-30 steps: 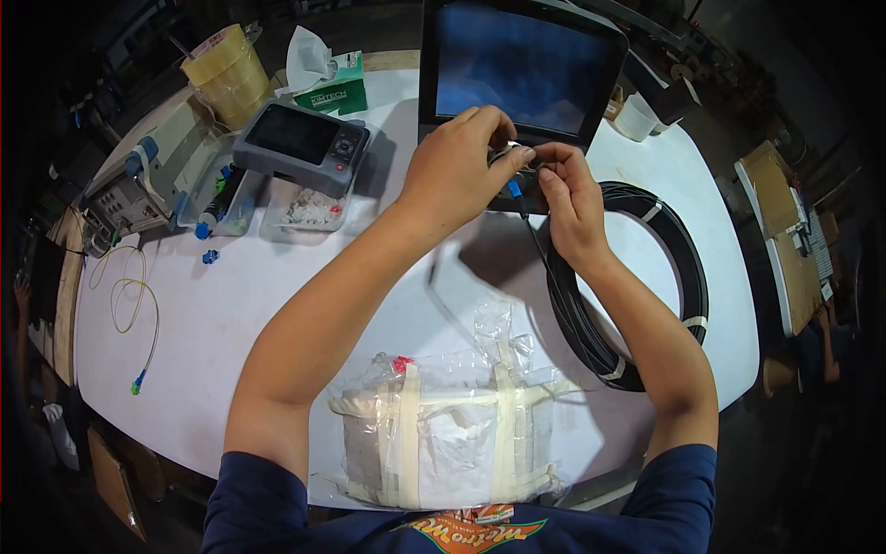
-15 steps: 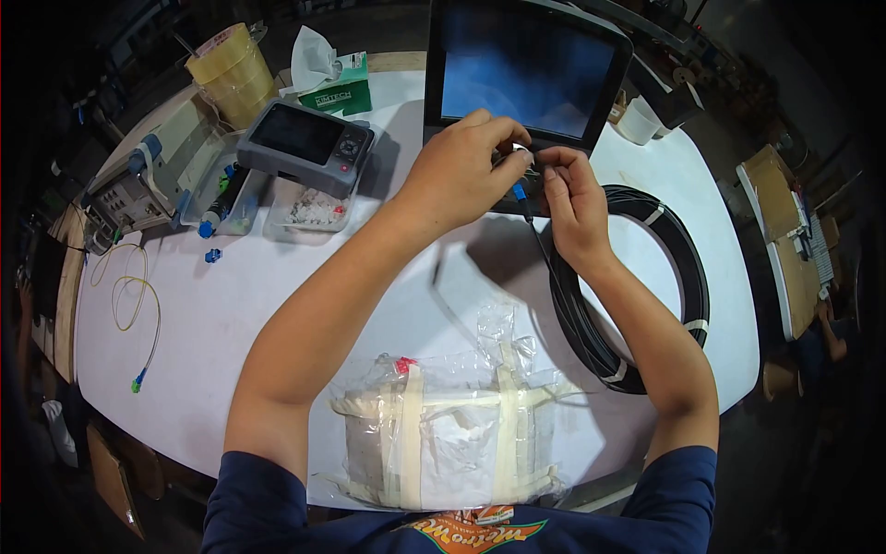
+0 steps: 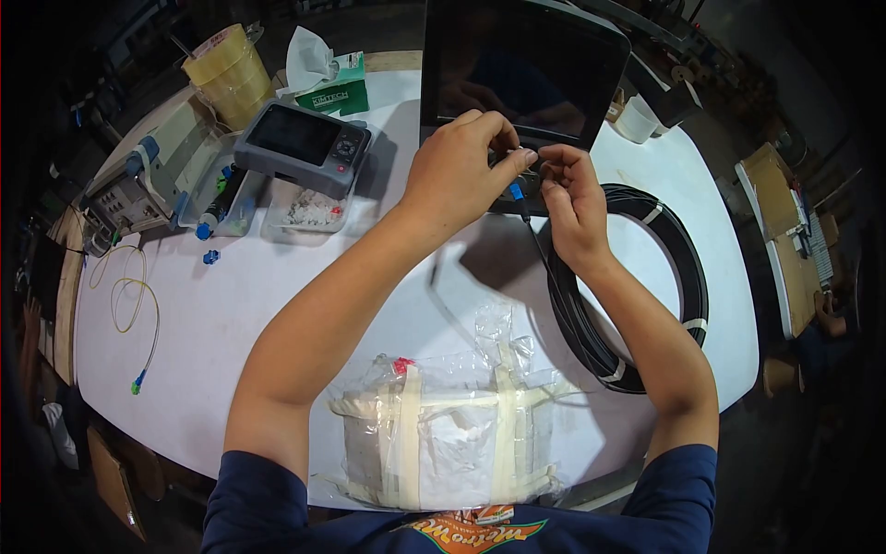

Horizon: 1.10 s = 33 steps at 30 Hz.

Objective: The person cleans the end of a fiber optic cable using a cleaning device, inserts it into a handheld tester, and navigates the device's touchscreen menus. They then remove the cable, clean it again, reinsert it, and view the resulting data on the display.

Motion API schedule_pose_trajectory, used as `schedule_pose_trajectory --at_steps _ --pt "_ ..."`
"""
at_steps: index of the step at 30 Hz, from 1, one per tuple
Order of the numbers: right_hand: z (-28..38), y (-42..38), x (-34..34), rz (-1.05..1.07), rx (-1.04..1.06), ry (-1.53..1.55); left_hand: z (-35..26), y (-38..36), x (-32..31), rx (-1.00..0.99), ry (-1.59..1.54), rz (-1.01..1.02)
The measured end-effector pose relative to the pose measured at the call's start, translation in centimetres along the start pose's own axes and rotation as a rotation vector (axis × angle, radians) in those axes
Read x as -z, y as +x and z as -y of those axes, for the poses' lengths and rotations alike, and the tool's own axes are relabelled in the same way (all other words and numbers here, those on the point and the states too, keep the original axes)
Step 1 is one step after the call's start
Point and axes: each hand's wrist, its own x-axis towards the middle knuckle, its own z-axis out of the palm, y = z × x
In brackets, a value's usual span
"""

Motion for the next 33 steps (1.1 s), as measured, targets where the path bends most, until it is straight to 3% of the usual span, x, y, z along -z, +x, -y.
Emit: schedule_pose_trajectory --at_steps 11,27,33 --pt "1.0 0.4 -0.5 0.000 -0.174 -0.025 0.8 0.5 0.8 -0.045 -0.034 0.121" --pt "-0.2 0.2 -0.3 -0.030 -0.024 0.024 0.3 -0.1 -0.3 -0.017 -0.016 -0.030" --pt "1.2 0.3 -0.3 0.022 -0.185 -0.024 0.2 0.1 0.2 -0.029 -0.015 0.034"
